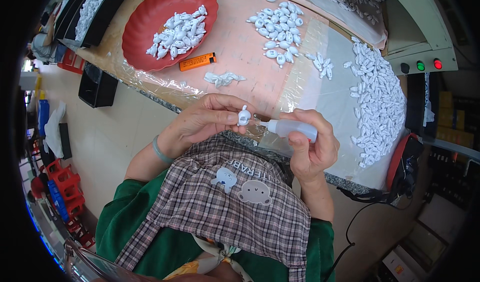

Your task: Assembling small white plastic components by applying glue from a bottle and joining pieces together at a factory workbench.

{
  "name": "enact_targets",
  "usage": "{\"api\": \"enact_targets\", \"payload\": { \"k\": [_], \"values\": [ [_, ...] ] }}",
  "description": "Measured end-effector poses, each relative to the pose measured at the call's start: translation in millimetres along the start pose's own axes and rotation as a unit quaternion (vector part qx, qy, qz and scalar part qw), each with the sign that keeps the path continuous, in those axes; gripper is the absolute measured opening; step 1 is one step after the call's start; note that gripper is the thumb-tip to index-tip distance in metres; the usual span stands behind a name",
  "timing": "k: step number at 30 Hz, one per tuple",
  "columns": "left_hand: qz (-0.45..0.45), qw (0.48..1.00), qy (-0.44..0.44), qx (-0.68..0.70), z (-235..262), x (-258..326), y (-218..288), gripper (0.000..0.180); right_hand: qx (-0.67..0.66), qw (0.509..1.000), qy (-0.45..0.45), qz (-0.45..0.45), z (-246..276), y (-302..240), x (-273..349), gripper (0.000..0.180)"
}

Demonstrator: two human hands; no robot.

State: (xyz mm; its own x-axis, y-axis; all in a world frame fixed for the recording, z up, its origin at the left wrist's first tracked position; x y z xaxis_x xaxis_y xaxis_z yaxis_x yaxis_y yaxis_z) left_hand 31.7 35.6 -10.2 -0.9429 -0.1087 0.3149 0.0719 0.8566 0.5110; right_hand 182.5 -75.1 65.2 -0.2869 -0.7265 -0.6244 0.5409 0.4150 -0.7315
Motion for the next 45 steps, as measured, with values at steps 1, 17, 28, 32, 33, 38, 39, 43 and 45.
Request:
{"api": "enact_targets", "payload": {
  "k": [1, 17, 28, 32, 33, 38, 39, 43, 45],
  "values": [
    [0.004, 1.000, -0.003, -0.002, -0.9, -0.1, -0.2, 0.034, -0.009, 1.000, 0.017, 0.003, 0.6, -0.6, 0.1, 0.035],
    [-0.001, 1.000, 0.001, -0.020, -2.7, -1.0, 0.8, 0.020, 0.107, 0.989, -0.041, 0.094, 1.5, -15.9, 3.3, 0.036],
    [-0.022, 0.999, 0.036, -0.025, 4.0, -1.2, 3.2, 0.020, 0.125, 0.982, -0.065, 0.128, -3.6, -24.4, -2.5, 0.034],
    [-0.018, 0.999, 0.041, -0.026, 5.3, -2.5, 2.2, 0.019, 0.106, 0.988, -0.056, 0.100, -3.0, -16.0, -1.5, 0.036],
    [-0.015, 0.999, 0.039, -0.032, 5.3, -3.0, 2.0, 0.019, 0.109, 0.987, -0.055, 0.100, -3.2, -15.1, -0.6, 0.036],
    [-0.028, 0.999, 0.018, -0.029, 5.5, -3.3, 2.0, 0.021, -0.084, 0.991, 0.086, -0.056, 7.7, 19.2, 5.9, 0.034],
    [-0.029, 0.998, 0.041, -0.029, 8.9, -2.3, 1.7, 0.020, -0.168, 0.966, 0.142, -0.139, 8.4, 28.6, 4.9, 0.032],
    [-0.028, 0.997, 0.061, -0.027, 8.6, -1.1, 3.5, 0.020, -0.212, 0.943, 0.169, -0.191, 27.2, 62.3, 9.3, 0.035],
    [-0.026, 0.997, 0.071, -0.032, 12.5, -2.1, 2.4, 0.020, -0.216, 0.929, 0.180, -0.239, 37.7, 74.1, 13.9, 0.033]
  ]
}}
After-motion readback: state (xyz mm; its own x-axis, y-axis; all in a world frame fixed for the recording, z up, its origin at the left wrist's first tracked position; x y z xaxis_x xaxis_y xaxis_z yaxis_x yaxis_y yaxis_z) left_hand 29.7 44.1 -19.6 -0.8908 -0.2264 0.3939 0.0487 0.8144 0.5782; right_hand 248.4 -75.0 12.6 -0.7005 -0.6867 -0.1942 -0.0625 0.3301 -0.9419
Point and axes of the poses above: each hand's wrist, its own x-axis away from the middle knuckle, its own z-axis out of the back of the hand, y = z × x, the point moved 6 cm from there along -x, towards the middle knuckle, and after that the axes turned 11 degrees about z, right-handed, at the moved point
